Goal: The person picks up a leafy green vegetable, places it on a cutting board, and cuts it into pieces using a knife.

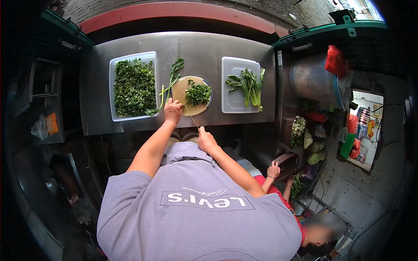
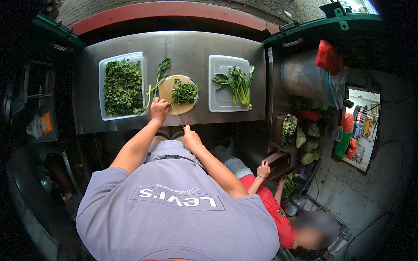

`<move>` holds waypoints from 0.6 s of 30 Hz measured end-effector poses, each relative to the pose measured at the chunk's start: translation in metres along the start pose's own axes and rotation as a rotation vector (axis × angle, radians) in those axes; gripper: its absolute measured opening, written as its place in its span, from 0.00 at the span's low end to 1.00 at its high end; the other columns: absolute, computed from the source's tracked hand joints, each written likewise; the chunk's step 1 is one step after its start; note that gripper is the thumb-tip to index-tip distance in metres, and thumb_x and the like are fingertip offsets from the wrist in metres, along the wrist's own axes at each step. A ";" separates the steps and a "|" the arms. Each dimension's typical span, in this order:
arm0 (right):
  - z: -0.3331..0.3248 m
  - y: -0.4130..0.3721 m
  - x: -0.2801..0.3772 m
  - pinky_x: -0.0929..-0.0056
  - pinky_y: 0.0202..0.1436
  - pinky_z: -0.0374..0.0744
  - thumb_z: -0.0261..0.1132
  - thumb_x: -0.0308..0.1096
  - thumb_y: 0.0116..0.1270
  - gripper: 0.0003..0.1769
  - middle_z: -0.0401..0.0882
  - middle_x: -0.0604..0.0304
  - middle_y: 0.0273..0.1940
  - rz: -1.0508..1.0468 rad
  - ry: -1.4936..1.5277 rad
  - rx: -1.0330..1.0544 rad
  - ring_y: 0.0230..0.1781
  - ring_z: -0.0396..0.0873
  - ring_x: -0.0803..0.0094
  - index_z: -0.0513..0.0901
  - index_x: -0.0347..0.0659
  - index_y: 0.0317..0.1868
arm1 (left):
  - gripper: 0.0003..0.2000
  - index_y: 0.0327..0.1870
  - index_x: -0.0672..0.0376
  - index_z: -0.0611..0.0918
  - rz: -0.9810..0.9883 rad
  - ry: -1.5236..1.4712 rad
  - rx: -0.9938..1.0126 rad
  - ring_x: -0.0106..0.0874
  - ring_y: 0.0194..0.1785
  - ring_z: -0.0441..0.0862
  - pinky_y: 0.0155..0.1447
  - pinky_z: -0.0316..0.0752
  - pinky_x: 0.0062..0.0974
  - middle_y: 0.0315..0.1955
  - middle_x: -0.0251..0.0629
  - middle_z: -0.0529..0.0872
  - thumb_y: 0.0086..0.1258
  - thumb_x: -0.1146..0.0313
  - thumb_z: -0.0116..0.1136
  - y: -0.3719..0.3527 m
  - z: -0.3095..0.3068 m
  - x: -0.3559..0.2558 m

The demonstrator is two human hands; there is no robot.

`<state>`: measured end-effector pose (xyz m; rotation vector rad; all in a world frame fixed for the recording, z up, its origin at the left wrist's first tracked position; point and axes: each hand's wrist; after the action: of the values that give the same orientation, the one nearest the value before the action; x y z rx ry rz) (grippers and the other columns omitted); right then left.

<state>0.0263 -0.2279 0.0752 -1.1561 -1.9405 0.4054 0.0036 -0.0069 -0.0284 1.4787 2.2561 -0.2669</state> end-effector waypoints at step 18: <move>-0.006 0.006 0.014 0.36 0.53 0.78 0.53 0.29 0.75 0.11 0.82 0.24 0.43 0.069 0.004 0.082 0.50 0.82 0.28 0.68 0.34 0.54 | 0.02 0.30 0.49 0.91 -0.080 -0.035 -0.008 0.34 0.47 0.79 0.52 0.76 0.33 0.35 0.24 0.88 0.57 0.68 0.71 0.002 0.002 -0.002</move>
<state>0.0307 -0.2137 0.0824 -1.1722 -1.8667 0.5145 0.0060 -0.0082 -0.0290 1.3711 2.2895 -0.3053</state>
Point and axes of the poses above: each hand's wrist, its own y-axis towards the middle knuckle, its own z-axis out of the palm, x = y × z
